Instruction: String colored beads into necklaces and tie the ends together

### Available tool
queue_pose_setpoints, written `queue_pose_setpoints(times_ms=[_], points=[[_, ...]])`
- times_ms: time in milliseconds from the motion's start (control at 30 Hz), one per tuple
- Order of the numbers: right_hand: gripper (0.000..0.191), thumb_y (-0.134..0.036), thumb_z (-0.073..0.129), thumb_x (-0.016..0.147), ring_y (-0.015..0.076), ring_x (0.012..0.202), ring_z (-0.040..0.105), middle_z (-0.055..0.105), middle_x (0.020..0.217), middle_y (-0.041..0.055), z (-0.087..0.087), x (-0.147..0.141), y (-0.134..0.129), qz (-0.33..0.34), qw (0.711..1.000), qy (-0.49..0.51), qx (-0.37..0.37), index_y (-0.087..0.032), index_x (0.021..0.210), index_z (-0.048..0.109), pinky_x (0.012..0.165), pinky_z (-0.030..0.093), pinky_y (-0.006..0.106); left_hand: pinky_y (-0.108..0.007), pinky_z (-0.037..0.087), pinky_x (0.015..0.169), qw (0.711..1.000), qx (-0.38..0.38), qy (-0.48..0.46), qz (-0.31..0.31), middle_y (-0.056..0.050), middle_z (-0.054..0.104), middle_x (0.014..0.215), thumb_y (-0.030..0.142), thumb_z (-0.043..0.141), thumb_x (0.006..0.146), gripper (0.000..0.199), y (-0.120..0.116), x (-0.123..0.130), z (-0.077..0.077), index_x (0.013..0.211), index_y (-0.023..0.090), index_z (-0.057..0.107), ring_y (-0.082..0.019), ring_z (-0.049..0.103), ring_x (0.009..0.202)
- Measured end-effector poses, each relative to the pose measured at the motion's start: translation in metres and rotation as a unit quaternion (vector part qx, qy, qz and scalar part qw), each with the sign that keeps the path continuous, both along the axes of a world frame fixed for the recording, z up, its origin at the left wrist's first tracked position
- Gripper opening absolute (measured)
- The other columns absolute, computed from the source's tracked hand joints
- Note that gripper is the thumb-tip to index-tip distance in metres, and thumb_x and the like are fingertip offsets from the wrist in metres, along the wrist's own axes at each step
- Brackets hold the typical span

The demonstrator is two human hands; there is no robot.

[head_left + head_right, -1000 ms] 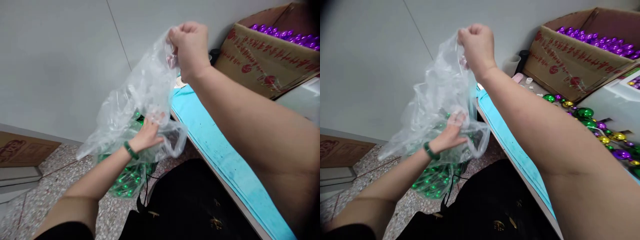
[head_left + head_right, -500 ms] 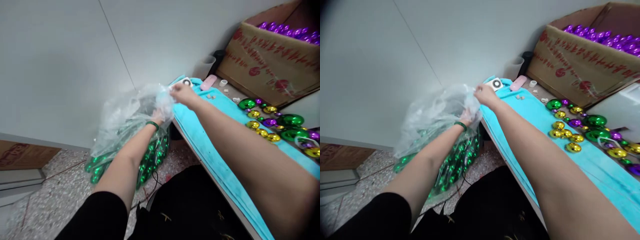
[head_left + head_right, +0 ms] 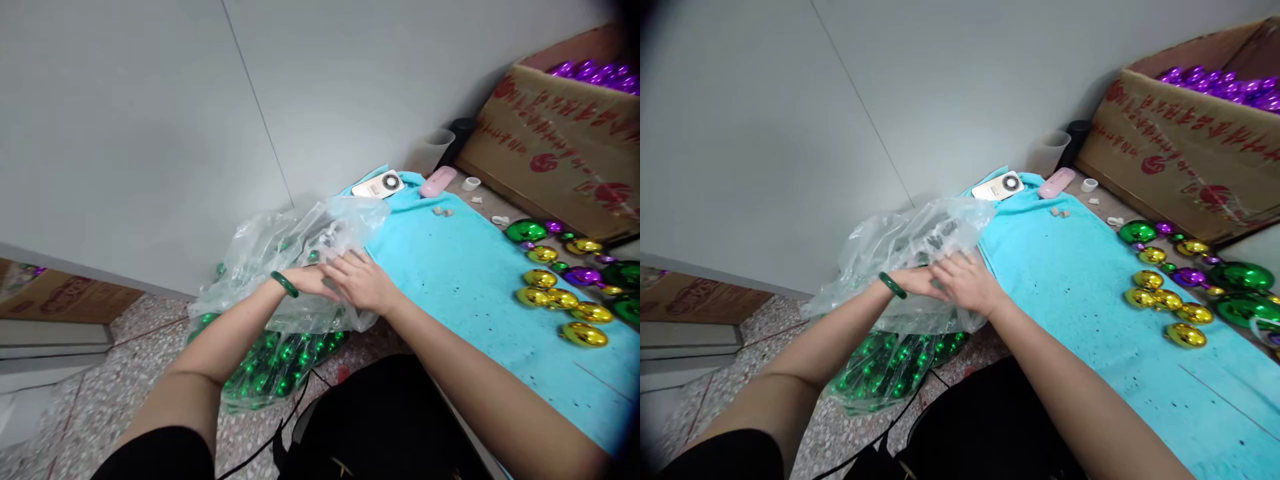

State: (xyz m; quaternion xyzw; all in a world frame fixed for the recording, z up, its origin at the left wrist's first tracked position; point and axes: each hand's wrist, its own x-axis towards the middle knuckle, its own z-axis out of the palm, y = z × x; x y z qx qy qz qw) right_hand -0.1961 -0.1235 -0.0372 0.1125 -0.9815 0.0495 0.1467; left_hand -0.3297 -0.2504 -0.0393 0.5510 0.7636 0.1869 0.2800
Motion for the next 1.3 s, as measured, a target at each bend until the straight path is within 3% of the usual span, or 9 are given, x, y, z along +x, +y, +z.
queue_pose_setpoints(times_ms=[67, 200, 300, 400, 600, 733, 933, 1067, 1300], points=[[0.047, -0.031, 0.042, 0.090, 0.0304, 0.116, 0.045, 0.055, 0.125, 0.0136, -0.018, -0.008, 0.007, -0.114, 0.992, -0.048, 0.015, -0.017, 0.134, 0.045, 0.101, 0.027, 0.053, -0.033, 0.040, 0.098, 0.989, -0.078, -0.117, -0.038, 0.000, 0.061, 0.123, 0.053, 0.057, 0.075, 0.047, -0.017, -0.018, 0.016, 0.112, 0.026, 0.064, -0.021, 0.055, 0.112], [0.052, -0.019, 0.044, 0.086, 0.0313, 0.124, 0.038, 0.048, 0.134, 0.0151, -0.035, -0.033, 0.025, -0.187, 0.979, -0.053, 0.057, -0.015, 0.138, 0.040, 0.104, 0.020, 0.056, -0.034, 0.046, 0.085, 0.976, -0.076, -0.062, 0.196, -0.010, 0.067, 0.111, 0.066, 0.032, 0.082, 0.067, -0.032, -0.080, 0.035, 0.115, 0.016, 0.062, -0.022, 0.061, 0.095], [0.051, -0.013, 0.040, 0.087, 0.0304, 0.128, 0.035, 0.041, 0.141, 0.0148, -0.038, -0.052, 0.025, -0.154, 0.982, -0.072, 0.079, -0.013, 0.137, 0.042, 0.105, 0.021, 0.051, -0.030, 0.046, 0.084, 0.967, -0.002, 0.003, 0.253, -0.009, 0.068, 0.107, 0.064, 0.023, 0.085, 0.068, -0.017, -0.124, 0.027, 0.113, 0.018, 0.064, -0.020, 0.061, 0.097], [0.045, -0.011, 0.036, 0.088, 0.0293, 0.127, 0.037, 0.043, 0.139, 0.0172, -0.046, -0.069, 0.019, -0.125, 0.980, -0.133, 0.082, -0.008, 0.132, 0.048, 0.104, 0.026, 0.046, -0.025, 0.049, 0.073, 0.966, -0.039, 0.072, 0.244, -0.010, 0.067, 0.109, 0.054, 0.011, 0.090, 0.068, 0.009, -0.148, -0.001, 0.110, 0.015, 0.063, -0.018, 0.062, 0.091], [0.037, -0.009, 0.042, 0.084, 0.0295, 0.128, 0.037, 0.057, 0.124, 0.0172, -0.055, -0.094, 0.020, -0.091, 0.976, -0.191, 0.058, -0.009, 0.116, 0.061, 0.105, 0.021, 0.047, -0.034, 0.045, 0.084, 0.968, -0.129, 0.158, 0.145, -0.010, 0.068, 0.094, 0.042, 0.053, 0.079, 0.031, 0.028, -0.128, -0.056, 0.088, 0.017, 0.069, -0.025, 0.060, 0.092], [0.020, -0.014, 0.059, 0.073, 0.0327, 0.102, 0.057, 0.067, 0.097, 0.0198, -0.033, -0.110, 0.009, -0.097, 0.964, -0.247, 0.008, -0.009, 0.089, 0.071, 0.097, 0.031, 0.048, -0.046, 0.041, 0.090, 0.963, -0.169, 0.195, 0.078, -0.013, 0.062, 0.107, 0.041, 0.073, 0.059, 0.045, 0.012, -0.099, -0.072, 0.097, 0.019, 0.066, -0.034, 0.053, 0.104], [0.031, -0.015, 0.044, 0.085, 0.0259, 0.098, 0.058, 0.063, 0.106, 0.0198, -0.012, -0.125, -0.038, -0.046, 0.983, -0.165, -0.068, -0.010, 0.110, 0.063, 0.083, 0.043, 0.037, -0.055, 0.038, 0.087, 0.947, -0.191, 0.244, 0.084, -0.020, 0.045, 0.127, 0.034, 0.054, 0.080, 0.047, -0.013, -0.088, -0.087, 0.122, 0.016, 0.051, -0.040, 0.038, 0.116], [0.037, -0.018, 0.047, 0.085, 0.0192, 0.088, 0.062, 0.063, 0.106, 0.0131, -0.058, -0.135, -0.036, -0.064, 0.969, -0.165, -0.172, -0.014, 0.122, 0.054, 0.072, 0.047, 0.026, -0.048, 0.044, 0.081, 0.946, -0.196, 0.248, 0.073, -0.015, 0.046, 0.126, 0.040, 0.055, 0.078, 0.047, -0.019, -0.095, -0.093, 0.121, 0.023, 0.051, -0.037, 0.038, 0.115], [0.042, -0.015, 0.058, 0.075, 0.0241, 0.098, 0.060, 0.061, 0.113, 0.0178, -0.140, -0.136, -0.011, -0.132, 0.958, -0.143, -0.209, -0.013, 0.117, 0.057, 0.082, 0.045, 0.035, -0.041, 0.046, 0.081, 0.948, -0.182, 0.259, -0.023, -0.012, 0.055, 0.111, 0.054, 0.062, 0.068, 0.066, -0.025, -0.113, -0.105, 0.126, 0.028, 0.047, -0.033, 0.046, 0.105]])
